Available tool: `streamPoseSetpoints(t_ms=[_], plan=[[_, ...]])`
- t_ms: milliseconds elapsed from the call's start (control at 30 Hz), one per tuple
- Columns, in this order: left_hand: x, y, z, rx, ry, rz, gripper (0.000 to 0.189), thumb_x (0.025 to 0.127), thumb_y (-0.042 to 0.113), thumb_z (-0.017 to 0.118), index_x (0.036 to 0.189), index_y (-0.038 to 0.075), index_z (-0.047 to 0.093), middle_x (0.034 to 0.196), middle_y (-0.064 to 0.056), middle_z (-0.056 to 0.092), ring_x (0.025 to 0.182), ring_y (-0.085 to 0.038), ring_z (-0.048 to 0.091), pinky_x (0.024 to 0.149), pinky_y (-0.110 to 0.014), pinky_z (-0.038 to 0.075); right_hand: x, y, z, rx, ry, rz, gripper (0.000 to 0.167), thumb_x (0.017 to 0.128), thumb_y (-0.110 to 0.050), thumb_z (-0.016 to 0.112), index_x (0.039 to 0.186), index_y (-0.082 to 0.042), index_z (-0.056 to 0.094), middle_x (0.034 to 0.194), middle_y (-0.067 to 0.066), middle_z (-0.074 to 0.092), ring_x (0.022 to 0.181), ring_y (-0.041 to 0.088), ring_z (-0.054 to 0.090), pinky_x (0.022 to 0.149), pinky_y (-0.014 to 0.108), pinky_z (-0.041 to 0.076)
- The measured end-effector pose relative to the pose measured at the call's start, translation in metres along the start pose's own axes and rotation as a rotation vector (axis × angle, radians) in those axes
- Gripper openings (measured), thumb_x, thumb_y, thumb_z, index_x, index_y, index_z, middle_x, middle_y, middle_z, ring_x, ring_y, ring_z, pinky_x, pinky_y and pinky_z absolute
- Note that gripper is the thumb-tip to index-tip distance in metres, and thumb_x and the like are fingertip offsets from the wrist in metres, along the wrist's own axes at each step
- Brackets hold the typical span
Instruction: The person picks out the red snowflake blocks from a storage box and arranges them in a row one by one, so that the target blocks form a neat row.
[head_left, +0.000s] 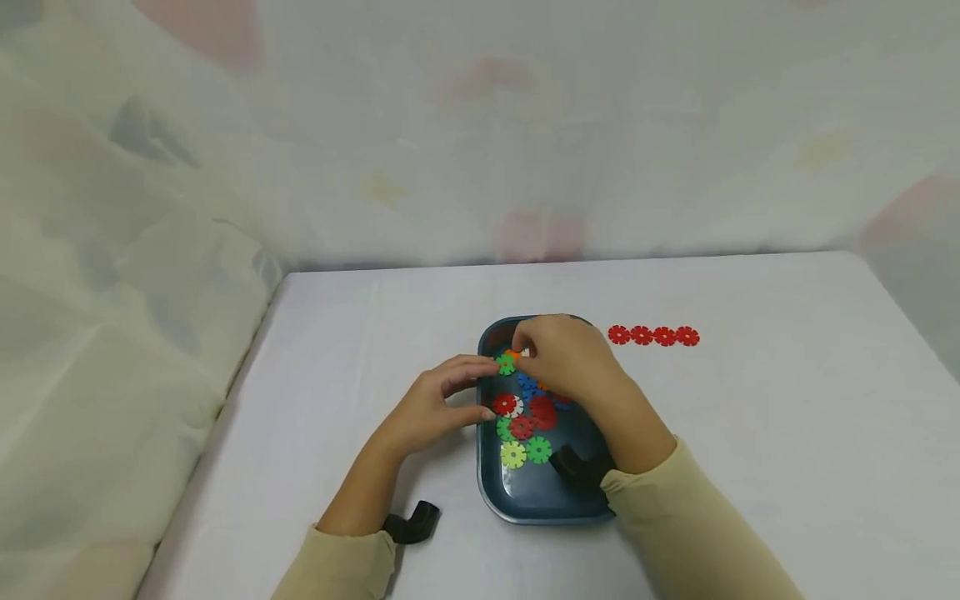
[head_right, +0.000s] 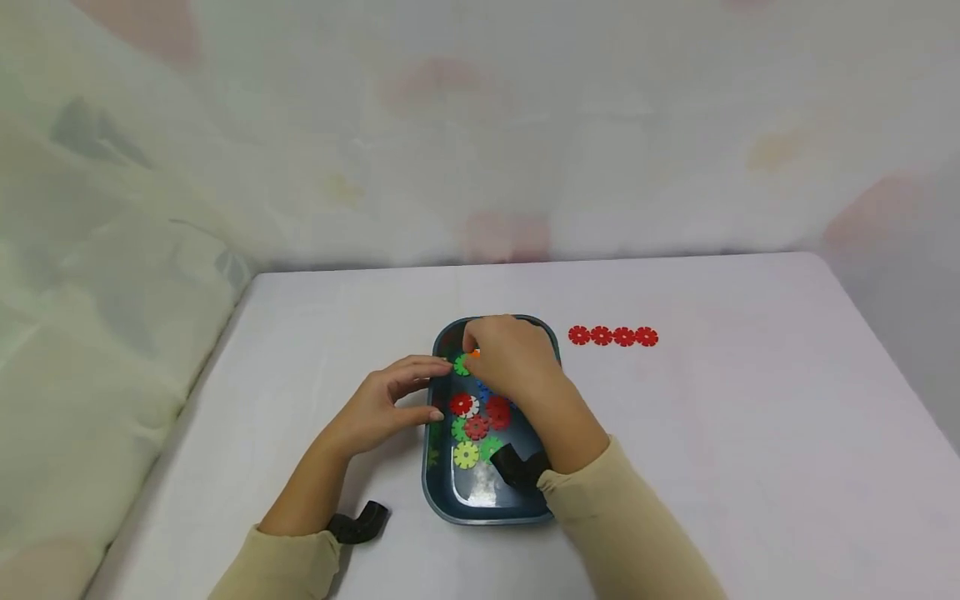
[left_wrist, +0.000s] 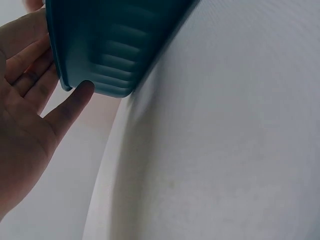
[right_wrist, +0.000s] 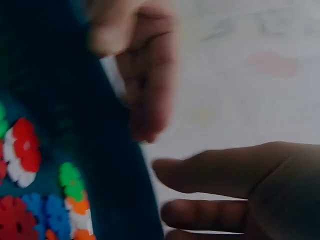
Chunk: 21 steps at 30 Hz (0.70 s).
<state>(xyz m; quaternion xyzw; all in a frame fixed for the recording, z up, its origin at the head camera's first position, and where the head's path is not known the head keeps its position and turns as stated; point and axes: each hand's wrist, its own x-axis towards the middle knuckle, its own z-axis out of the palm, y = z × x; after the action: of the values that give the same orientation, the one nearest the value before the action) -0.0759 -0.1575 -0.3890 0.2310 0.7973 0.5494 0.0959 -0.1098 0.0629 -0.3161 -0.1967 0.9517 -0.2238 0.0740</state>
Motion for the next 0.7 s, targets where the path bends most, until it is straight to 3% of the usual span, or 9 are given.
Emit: streamPoseSetpoints(t_ms=[133, 267, 500, 700], plan=[[0.0, 0.012, 0.0, -0.002, -0.014, -0.001, 0.054, 0.08, 0.001, 0.079, 0.13, 0.003, 0.061, 0.134, -0.008, 0.059, 0.128, -0.021, 0.054, 0.11, -0.042, 0.045, 0.013, -0.001, 0.017, -0.028, -0.196, 0.0, 0.029, 0.081, -0.028, 0.08, 0.107, -0.019, 0.074, 0.097, -0.002, 0.072, 0.08, 0.015, 0.061, 0.073, 0.039, 0.057], [-0.001, 0.023, 0.0, 0.001, -0.017, 0.021, 0.052, 0.081, 0.0, 0.078, 0.13, 0.001, 0.061, 0.134, -0.009, 0.059, 0.128, -0.022, 0.054, 0.11, -0.043, 0.045, 0.019, -0.001, 0.03, -0.02, -0.301, -0.002, 0.046, 0.075, -0.028, 0.086, 0.118, -0.018, 0.071, 0.106, 0.002, 0.073, 0.087, 0.019, 0.064, 0.088, 0.054, 0.055], [-0.001, 0.019, 0.0, 0.002, -0.021, 0.025, 0.052, 0.081, 0.0, 0.078, 0.13, 0.001, 0.061, 0.134, -0.008, 0.059, 0.128, -0.021, 0.054, 0.11, -0.038, 0.045, 0.021, 0.0, 0.042, -0.041, -0.344, 0.032, 0.059, 0.07, -0.03, 0.09, 0.123, -0.016, 0.067, 0.113, 0.002, 0.071, 0.098, 0.022, 0.064, 0.093, 0.054, 0.053], [0.0, 0.002, -0.001, -0.013, -0.019, 0.016, 0.054, 0.079, 0.0, 0.079, 0.13, 0.008, 0.063, 0.134, -0.002, 0.059, 0.128, -0.017, 0.054, 0.11, -0.033, 0.044, 0.024, 0.001, 0.05, -0.084, -0.335, 0.031, 0.062, 0.069, -0.029, 0.091, 0.124, -0.013, 0.066, 0.116, 0.005, 0.07, 0.101, 0.025, 0.065, 0.094, 0.057, 0.052]])
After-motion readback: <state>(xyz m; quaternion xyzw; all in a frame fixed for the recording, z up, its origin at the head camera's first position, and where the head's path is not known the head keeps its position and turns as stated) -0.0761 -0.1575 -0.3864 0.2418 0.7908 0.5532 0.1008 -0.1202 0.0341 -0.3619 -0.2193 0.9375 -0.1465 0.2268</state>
